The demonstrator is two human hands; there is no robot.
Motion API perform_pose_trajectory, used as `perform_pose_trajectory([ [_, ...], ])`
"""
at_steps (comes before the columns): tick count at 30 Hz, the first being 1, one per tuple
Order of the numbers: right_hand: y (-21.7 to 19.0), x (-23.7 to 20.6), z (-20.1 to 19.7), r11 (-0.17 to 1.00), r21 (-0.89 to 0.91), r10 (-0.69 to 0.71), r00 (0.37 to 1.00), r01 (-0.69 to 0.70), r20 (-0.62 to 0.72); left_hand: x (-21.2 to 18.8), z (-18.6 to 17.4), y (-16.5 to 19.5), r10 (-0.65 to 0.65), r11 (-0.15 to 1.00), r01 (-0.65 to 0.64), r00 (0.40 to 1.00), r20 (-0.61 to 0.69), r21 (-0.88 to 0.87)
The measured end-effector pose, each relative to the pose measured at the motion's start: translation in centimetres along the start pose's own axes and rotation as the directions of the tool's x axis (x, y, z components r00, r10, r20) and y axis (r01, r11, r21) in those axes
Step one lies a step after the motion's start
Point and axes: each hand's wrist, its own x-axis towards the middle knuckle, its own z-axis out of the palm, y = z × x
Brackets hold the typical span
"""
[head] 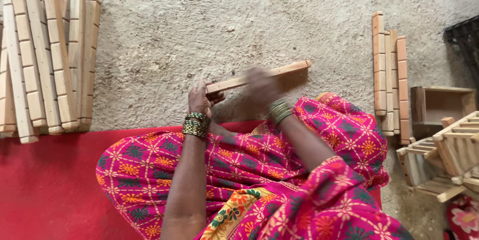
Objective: The person sits on a red mat and sands a rectangular wooden piece using a small sanding block. They hold the piece in one hand and rub the block along its length repeatedly, then place the finished piece aside and pick up another to continue the process.
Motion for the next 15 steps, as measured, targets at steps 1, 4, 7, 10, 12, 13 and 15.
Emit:
perform_pose_trajectory([
  [1, 3.4, -1.1, -0.5, 0.956, -0.030, 0.293, 0.956, -0.293, 0.008, -0.1, 0.1, 0.0, 0.002, 1.000, -0.002, 1.000, -0.013, 0.009],
  [4, 10.7, -3.8, -1.8, 0.659, -0.371, 0.604, 0.754, -0.654, -0.258, -0.5, -0.3, 0.5, 0.037, 0.998, -0.041, 0.995, 0.089, 0.039],
  [7, 10.9, -3.8, -1.8, 0.581, -0.550, 0.438, 0.800, -0.600, -0.410, -0.6, -0.7, 0.8, 0.089, 0.995, -0.080, 0.974, 0.209, -0.052],
  [10, 4.1, -1.8, 0.3, 0.531, -0.030, 0.847, 0.530, -0.847, 0.043, -0.6, -0.7, 0.8, 0.109, 0.993, -0.098, 0.973, 0.203, -0.065],
  [12, -3.2, 0.5, 1.2, 0.883, -0.061, 0.470, 0.877, -0.466, 0.100, -0.7, -0.8, 0.8, 0.031, 0.999, -0.028, 0.988, 0.150, -0.021],
  [13, -7.1, 1.3, 1.6, 0.975, -0.005, 0.220, 0.971, -0.221, -0.098, -0.6, -0.8, 0.9, -0.009, 1.000, 0.009, 0.992, 0.126, 0.001],
  [15, -13.5, 2.0, 1.8, 0.968, 0.227, 0.128, 0.989, -0.107, -0.080, -0.7, -1.2, 1.1, 0.072, 0.994, -0.059, 0.986, 0.154, -0.090],
])
